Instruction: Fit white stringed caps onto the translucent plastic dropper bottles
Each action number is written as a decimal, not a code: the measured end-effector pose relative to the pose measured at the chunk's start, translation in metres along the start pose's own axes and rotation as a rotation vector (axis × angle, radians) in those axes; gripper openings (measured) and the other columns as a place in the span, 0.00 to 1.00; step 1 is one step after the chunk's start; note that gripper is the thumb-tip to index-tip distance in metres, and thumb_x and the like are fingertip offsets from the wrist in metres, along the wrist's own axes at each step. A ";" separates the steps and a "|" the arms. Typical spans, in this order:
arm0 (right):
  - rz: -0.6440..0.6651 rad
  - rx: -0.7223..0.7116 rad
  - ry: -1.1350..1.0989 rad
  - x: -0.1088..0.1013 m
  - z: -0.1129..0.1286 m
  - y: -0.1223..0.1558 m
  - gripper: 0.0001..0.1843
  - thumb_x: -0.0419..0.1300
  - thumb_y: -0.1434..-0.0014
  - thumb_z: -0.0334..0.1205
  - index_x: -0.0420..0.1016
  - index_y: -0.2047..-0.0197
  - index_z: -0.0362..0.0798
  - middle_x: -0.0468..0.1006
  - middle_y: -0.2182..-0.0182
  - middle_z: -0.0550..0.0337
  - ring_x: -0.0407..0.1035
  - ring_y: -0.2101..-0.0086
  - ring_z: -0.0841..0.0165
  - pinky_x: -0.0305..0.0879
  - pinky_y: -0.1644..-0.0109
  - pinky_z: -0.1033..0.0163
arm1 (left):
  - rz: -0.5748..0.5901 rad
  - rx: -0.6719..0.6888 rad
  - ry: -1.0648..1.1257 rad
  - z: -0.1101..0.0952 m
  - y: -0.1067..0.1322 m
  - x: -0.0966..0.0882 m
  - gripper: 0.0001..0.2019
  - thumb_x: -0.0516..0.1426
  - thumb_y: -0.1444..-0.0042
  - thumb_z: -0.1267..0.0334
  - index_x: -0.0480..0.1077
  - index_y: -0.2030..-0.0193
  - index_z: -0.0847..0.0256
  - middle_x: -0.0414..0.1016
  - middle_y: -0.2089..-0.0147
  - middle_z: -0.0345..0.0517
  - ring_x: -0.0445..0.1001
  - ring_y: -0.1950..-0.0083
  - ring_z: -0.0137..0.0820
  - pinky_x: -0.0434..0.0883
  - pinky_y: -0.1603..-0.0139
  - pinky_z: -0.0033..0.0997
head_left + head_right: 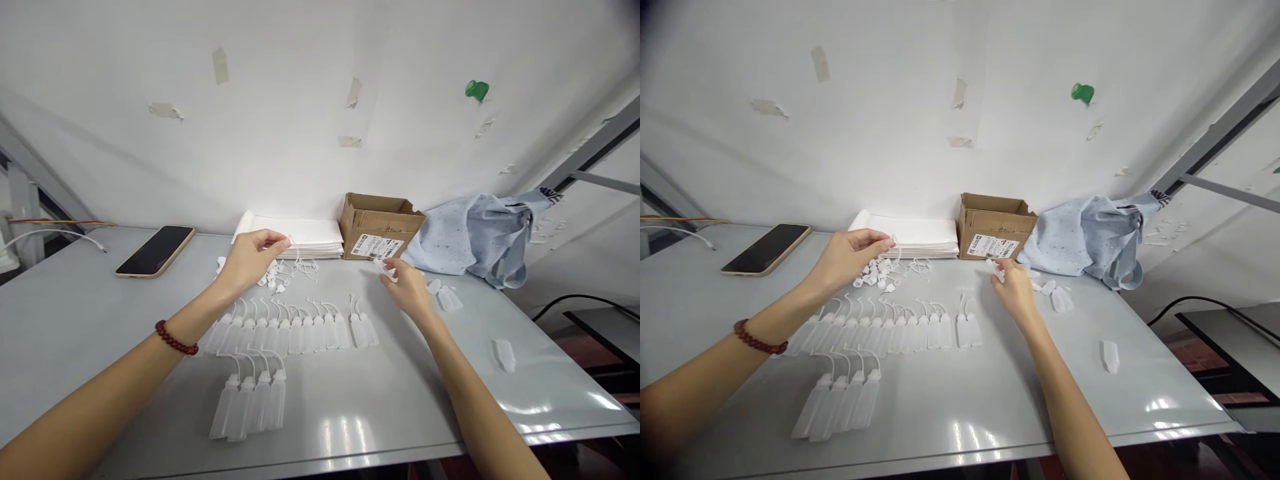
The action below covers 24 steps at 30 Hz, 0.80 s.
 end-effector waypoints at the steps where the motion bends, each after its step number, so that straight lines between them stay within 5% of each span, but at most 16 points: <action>1: -0.018 -0.034 -0.044 -0.001 0.007 0.002 0.18 0.54 0.42 0.34 0.68 0.48 0.43 0.76 0.56 0.52 0.70 0.60 0.64 0.63 0.56 0.62 | 0.024 0.001 0.022 0.000 0.003 0.002 0.13 0.60 0.48 0.54 0.76 0.64 0.62 0.78 0.65 0.44 0.71 0.66 0.30 0.66 0.67 0.27; 6: -0.185 -0.317 -0.326 -0.019 0.053 0.028 0.12 0.55 0.42 0.35 0.70 0.54 0.45 0.75 0.61 0.52 0.68 0.61 0.62 0.65 0.57 0.58 | 0.176 -0.071 0.160 0.008 0.025 0.017 0.11 0.60 0.47 0.54 0.75 0.67 0.60 0.77 0.67 0.43 0.69 0.67 0.28 0.65 0.66 0.28; 13: -0.193 -0.640 -0.604 -0.027 0.101 0.070 0.12 0.55 0.40 0.33 0.67 0.52 0.48 0.75 0.59 0.52 0.70 0.59 0.63 0.70 0.60 0.58 | 0.501 -0.351 0.669 0.013 0.055 0.049 0.08 0.62 0.46 0.60 0.74 0.69 0.63 0.72 0.69 0.41 0.67 0.67 0.25 0.65 0.63 0.26; 24: -0.161 -0.706 -0.624 -0.020 0.114 0.087 0.23 0.56 0.40 0.30 0.58 0.42 0.48 0.75 0.60 0.52 0.71 0.61 0.66 0.72 0.58 0.60 | 0.576 -0.490 0.830 0.018 0.066 0.058 0.05 0.61 0.45 0.66 0.74 0.68 0.66 0.72 0.70 0.42 0.69 0.68 0.23 0.67 0.63 0.24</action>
Point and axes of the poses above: each hand's wrist, its own y-axis away from the middle knuckle, its own x-axis out of the palm, z = x × y, the point moved 6 cm from there along -y, towards the middle knuckle
